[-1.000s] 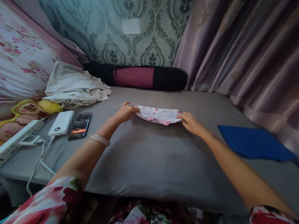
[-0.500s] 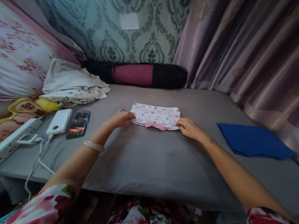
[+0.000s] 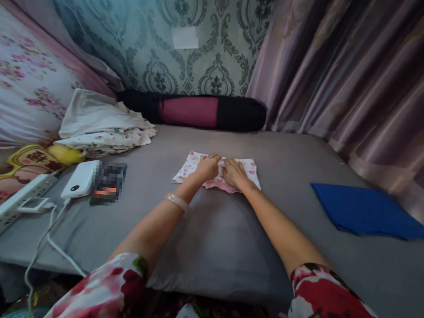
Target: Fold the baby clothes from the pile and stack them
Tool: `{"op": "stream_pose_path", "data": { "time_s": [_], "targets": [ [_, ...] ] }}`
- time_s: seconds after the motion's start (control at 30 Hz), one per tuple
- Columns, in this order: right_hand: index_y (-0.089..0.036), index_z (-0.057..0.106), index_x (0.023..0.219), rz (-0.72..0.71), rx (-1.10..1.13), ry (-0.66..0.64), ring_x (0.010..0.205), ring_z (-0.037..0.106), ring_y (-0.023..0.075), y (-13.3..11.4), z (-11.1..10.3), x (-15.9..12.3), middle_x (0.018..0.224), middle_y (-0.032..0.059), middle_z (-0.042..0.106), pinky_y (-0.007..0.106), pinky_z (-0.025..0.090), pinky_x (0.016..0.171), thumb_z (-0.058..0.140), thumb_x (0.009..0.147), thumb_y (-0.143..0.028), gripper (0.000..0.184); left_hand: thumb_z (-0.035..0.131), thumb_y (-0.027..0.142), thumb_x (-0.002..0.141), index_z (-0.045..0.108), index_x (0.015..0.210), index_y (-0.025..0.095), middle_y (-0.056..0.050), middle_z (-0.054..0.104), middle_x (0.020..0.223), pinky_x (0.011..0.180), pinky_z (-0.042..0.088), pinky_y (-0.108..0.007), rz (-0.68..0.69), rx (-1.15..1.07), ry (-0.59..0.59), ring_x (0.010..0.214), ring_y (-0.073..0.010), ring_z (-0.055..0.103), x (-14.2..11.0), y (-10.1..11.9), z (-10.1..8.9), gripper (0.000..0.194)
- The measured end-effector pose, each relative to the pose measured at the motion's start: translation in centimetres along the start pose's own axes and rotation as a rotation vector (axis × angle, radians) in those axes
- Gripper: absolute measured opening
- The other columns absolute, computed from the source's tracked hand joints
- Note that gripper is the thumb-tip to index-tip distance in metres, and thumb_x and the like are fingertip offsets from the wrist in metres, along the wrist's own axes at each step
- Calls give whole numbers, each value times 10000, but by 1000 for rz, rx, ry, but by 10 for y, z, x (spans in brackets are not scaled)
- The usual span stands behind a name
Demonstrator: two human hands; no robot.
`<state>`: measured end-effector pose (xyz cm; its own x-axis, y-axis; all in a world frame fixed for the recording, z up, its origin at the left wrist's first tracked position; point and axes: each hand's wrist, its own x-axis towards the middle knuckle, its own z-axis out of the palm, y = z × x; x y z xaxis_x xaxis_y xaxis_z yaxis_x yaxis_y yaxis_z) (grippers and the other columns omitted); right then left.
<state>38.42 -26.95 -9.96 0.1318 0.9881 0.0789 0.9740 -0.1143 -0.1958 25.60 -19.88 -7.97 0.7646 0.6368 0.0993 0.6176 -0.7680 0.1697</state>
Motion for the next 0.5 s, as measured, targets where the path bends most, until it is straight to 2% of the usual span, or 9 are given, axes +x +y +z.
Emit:
{"op": "stream_pose_path", "data": {
  "time_s": [0.13, 0.27, 0.5],
  "targets": [
    [-98, 390, 1433, -5, -10, -11, 1423, 268, 277, -3, 9, 7, 1520, 160, 363, 480, 181, 1147, 319, 954, -237, 504, 350, 149, 927, 512, 1277, 139, -147, 519, 1388, 1106, 308, -435, -21, 16, 42, 1364, -254, 388, 10, 2, 21, 386],
    [-86, 371, 1453, -32, -28, -28, 1425, 266, 275, 0, 15, 8, 1530, 162, 347, 483, 171, 1150, 278, 965, -256, 525, 307, 229, 973, 489, 1300, 158, -138, 509, 1402, 1110, 291, -461, -6, 8, 53, 1352, -255, 395, 13, -3, 37, 381],
    [-106, 393, 1450, -35, -28, -5, 1404, 306, 267, 3, 19, 7, 1528, 137, 361, 451, 201, 1138, 269, 971, -274, 523, 274, 261, 988, 462, 1347, 174, -114, 463, 1461, 1115, 289, -452, -20, 14, 52, 1350, -241, 399, 11, -7, 45, 414]
  ]
}}
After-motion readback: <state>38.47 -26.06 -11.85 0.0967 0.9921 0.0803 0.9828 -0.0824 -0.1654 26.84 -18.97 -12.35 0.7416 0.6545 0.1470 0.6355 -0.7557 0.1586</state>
